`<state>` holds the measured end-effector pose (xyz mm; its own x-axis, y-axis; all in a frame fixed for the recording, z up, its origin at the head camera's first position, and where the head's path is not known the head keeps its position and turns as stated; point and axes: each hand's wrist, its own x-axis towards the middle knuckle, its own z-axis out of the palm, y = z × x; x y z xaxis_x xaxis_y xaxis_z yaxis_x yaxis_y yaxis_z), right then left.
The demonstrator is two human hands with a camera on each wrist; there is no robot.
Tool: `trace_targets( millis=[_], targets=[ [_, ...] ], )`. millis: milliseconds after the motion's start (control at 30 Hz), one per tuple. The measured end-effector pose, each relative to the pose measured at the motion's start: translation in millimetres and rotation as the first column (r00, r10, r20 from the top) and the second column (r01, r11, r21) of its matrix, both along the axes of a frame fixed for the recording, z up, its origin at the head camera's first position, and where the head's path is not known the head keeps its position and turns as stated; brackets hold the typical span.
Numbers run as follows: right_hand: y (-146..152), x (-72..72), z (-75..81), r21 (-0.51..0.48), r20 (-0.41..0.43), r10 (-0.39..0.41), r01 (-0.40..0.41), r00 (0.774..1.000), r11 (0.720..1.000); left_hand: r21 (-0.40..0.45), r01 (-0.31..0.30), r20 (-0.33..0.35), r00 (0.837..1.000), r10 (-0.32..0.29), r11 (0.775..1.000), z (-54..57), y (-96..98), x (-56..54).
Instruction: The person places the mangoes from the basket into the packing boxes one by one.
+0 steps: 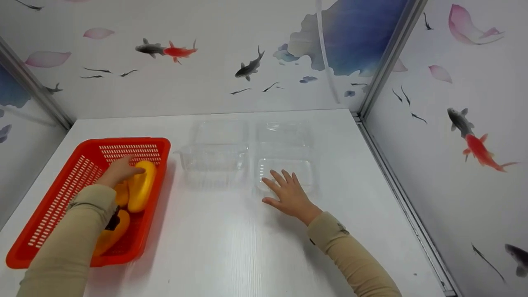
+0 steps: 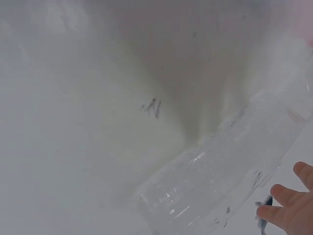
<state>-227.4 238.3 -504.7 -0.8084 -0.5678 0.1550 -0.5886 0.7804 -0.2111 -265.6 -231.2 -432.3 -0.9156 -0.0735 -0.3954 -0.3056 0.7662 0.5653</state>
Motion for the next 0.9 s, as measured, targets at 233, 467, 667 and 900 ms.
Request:
trace_targets(
  millis=[233,467,667,900],
  targets=[
    [-22.8,-14.4,13.6,-0.035,-0.019,-0.016,0.016,1.0,0.999,-0.046,0.016,0.046,0.999,-0.014,0.999,-13.2,14.7,-6.0],
    [-50.1,-39.0,30.1,-0.042,-0.072,-0.015,0.012,0.997,0.999,-0.011,-0.009,0.064,0.998,0.01,1.0,-23.0,18.2,-4.9],
    [-67.9,-59.5,37.7,-0.08,-0.019,-0.034,0.032,0.999,0.996,-0.073,0.049,0.037,0.998,-0.046,0.996,-24.0,20.4,-6.5],
    [-74.5,-65.6,29.6,-0.045,0.012,-0.033,0.034,0.999,0.998,0.028,0.048,0.179,0.983,-0.052,0.998,-23.0,16.2,-6.4]
  ],
)
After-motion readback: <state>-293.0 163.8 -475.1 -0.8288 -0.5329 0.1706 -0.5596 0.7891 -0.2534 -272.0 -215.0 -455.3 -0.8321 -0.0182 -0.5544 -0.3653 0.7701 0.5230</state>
